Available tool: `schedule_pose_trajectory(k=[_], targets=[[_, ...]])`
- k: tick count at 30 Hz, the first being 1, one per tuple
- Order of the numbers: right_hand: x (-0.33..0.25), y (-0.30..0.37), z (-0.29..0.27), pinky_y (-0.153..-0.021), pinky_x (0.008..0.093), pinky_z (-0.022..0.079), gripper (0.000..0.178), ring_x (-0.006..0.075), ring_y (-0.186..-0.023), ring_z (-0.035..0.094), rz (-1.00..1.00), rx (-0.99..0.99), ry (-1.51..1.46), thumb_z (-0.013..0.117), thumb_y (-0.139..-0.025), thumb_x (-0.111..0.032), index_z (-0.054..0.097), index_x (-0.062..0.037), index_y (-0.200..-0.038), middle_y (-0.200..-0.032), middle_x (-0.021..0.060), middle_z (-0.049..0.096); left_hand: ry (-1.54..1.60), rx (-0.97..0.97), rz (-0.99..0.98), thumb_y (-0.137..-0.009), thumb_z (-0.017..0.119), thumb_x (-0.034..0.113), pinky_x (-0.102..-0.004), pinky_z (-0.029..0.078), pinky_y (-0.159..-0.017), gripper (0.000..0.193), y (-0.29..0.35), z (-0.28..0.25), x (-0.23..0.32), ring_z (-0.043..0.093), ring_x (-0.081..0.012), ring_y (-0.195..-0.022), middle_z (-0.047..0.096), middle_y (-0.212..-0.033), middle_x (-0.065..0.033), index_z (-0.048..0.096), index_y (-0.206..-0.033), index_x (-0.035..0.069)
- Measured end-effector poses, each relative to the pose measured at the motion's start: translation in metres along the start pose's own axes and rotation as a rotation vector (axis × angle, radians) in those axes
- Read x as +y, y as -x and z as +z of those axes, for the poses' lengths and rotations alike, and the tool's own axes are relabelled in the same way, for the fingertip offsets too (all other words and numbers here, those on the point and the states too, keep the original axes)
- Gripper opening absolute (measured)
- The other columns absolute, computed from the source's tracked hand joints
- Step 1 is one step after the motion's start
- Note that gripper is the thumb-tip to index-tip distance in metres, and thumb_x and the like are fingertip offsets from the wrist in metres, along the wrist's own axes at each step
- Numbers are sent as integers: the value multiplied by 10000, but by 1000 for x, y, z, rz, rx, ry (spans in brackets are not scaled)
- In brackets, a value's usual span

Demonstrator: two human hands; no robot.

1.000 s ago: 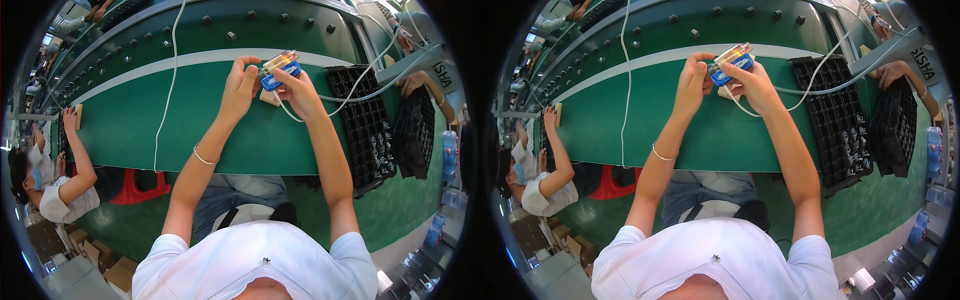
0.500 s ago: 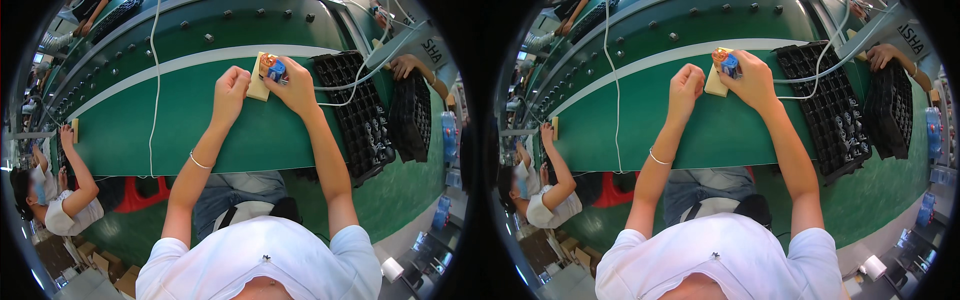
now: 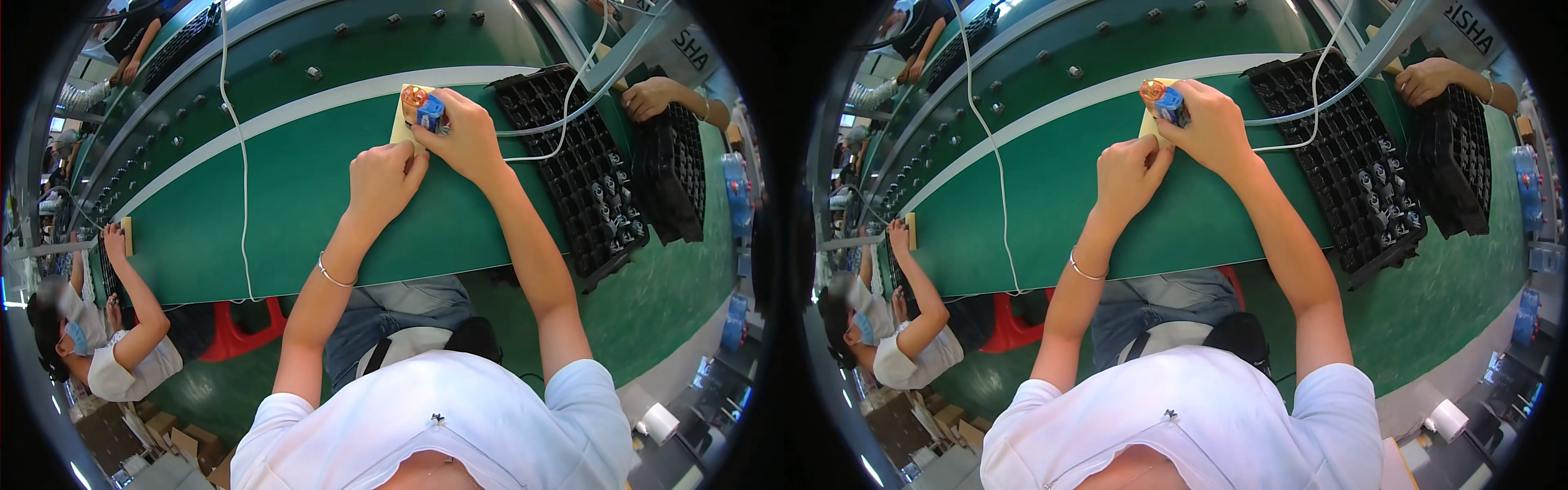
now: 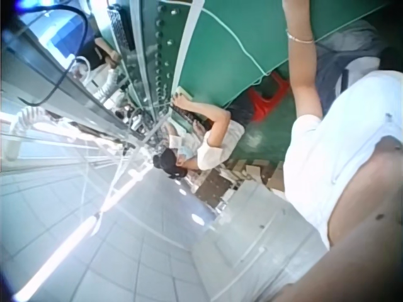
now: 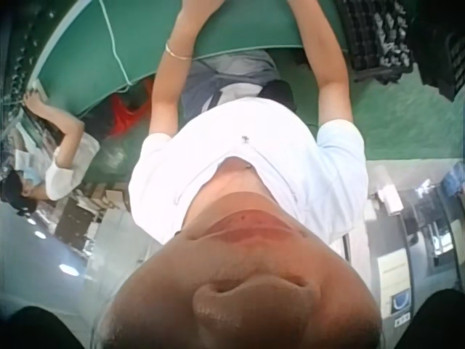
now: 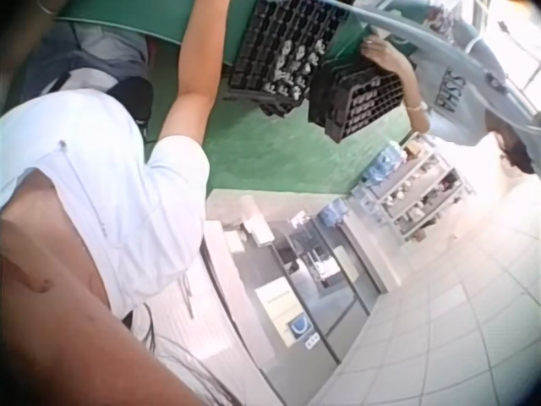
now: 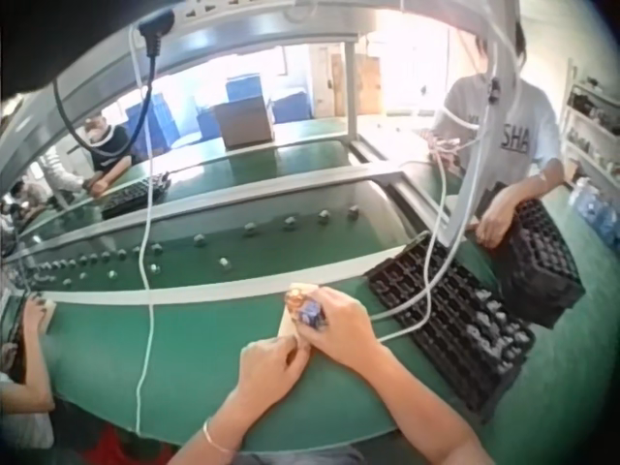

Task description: Assembling small electronic components into trays on a factory production line conveyor belt.

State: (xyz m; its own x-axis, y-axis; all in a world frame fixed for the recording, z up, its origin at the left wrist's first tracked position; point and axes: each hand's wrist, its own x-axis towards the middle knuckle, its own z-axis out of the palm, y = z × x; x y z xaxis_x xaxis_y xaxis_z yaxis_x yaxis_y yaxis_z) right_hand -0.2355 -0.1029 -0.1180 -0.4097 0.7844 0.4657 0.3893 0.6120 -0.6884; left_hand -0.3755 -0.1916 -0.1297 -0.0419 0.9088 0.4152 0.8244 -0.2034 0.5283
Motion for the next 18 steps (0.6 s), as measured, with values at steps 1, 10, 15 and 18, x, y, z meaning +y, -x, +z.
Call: schedule_pose_trajectory(k=[1, 10, 15, 18], targets=[[0, 0, 0, -680, 389, 531, 341, 335, -785, 645, 10, 6, -5, 752, -703, -189, 655, -16, -980, -899, 123, 668, 1, -2, 1, -865, 684, 252, -379, 424, -476, 341, 0, 0, 0, 578, -293, -496, 572, -562, -117, 566, -627, 39], [4, 0, 2, -677, 390, 529, 324, 335, -791, 643, -7, 38, 37, 757, -713, -195, 650, -23, -966, -891, 119, 660, -8, -39, -15, -853, 690, 253, -384, 429, -491, 327, 0, 0, 2, 580, -291, -512, 578, -578, -112, 562, -642, 40], [12, -1, 2, -682, 349, 523, 348, 277, -730, 631, 18, 28, 99, 752, -742, -185, 644, -5, -1020, -889, 119, 647, -16, -40, 5, -844, 691, 248, -389, 435, -497, 318, -1, 2, 4, 582, -294, -518, 581, -584, -110, 557, -648, 37], [5, -4, -2, -686, 352, 518, 348, 272, -734, 624, 36, -53, 75, 743, -754, -199, 638, -8, -1025, -886, 119, 640, -8, -47, -5, -841, 694, 249, -390, 436, -498, 316, 1, -4, 2, 582, -294, -522, 583, -588, -110, 558, -649, 37]])
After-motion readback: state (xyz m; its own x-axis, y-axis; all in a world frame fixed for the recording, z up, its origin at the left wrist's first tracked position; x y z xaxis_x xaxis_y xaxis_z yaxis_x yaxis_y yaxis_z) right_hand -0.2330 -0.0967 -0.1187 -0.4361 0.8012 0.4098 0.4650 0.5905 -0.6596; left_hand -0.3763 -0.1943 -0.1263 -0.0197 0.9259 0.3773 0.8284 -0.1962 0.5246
